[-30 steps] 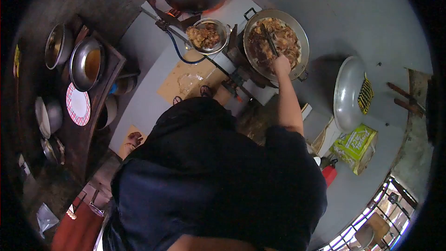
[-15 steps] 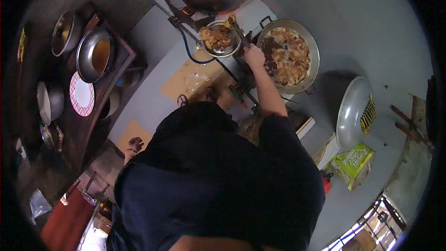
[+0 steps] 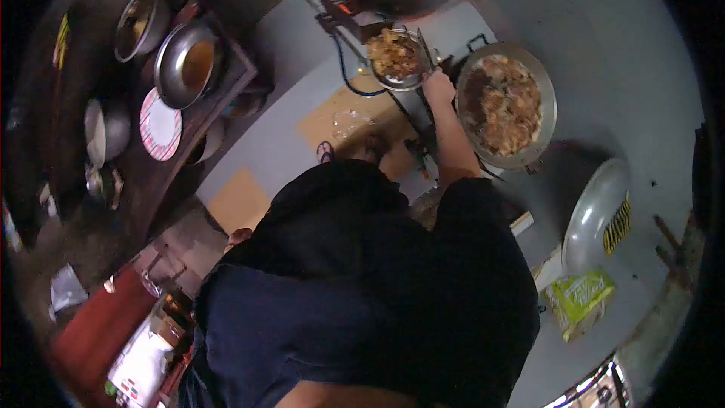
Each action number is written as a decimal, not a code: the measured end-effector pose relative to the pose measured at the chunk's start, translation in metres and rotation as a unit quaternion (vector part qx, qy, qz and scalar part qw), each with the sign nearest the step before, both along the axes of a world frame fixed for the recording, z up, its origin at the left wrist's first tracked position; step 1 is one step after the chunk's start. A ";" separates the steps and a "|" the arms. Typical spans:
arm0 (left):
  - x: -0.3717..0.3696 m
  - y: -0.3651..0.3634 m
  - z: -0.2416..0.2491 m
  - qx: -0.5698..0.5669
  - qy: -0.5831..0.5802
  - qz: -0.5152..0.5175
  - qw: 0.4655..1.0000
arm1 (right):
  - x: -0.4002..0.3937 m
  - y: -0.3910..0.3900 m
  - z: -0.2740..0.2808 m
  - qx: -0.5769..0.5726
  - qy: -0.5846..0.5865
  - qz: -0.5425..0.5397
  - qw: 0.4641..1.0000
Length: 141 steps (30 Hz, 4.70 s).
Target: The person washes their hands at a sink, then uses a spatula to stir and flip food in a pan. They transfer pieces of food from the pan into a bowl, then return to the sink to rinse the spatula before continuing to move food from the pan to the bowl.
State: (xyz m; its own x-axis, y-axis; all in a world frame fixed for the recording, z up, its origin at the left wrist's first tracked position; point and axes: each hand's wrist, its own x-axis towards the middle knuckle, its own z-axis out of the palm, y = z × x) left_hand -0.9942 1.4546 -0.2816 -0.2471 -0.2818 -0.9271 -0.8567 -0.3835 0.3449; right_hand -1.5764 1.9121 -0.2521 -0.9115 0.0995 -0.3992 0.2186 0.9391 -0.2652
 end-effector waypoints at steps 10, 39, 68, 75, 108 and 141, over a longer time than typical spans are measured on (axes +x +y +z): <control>-0.115 -0.078 -0.094 0.350 0.223 0.087 0.906 | 0.091 0.156 0.059 0.134 -0.047 -0.097 0.985; -0.123 -0.027 -0.048 -0.030 0.001 -0.130 0.991 | 0.063 0.224 -0.066 -0.001 -0.069 -0.233 0.970; -0.130 -0.026 -0.021 -0.038 0.042 -0.162 0.985 | 0.087 0.123 0.083 -0.593 -0.025 -0.319 0.739; -0.072 -0.043 -0.033 0.003 0.035 -0.038 0.999 | 0.048 0.057 0.027 -0.540 -0.087 -0.313 0.777; -0.187 -0.049 -0.070 0.120 0.038 -0.078 0.989 | 0.180 0.213 0.019 0.224 -0.007 -0.144 0.964; -0.157 0.009 -0.006 -0.038 0.006 -0.175 0.984 | 0.148 0.246 0.037 -0.103 -0.108 -0.310 0.939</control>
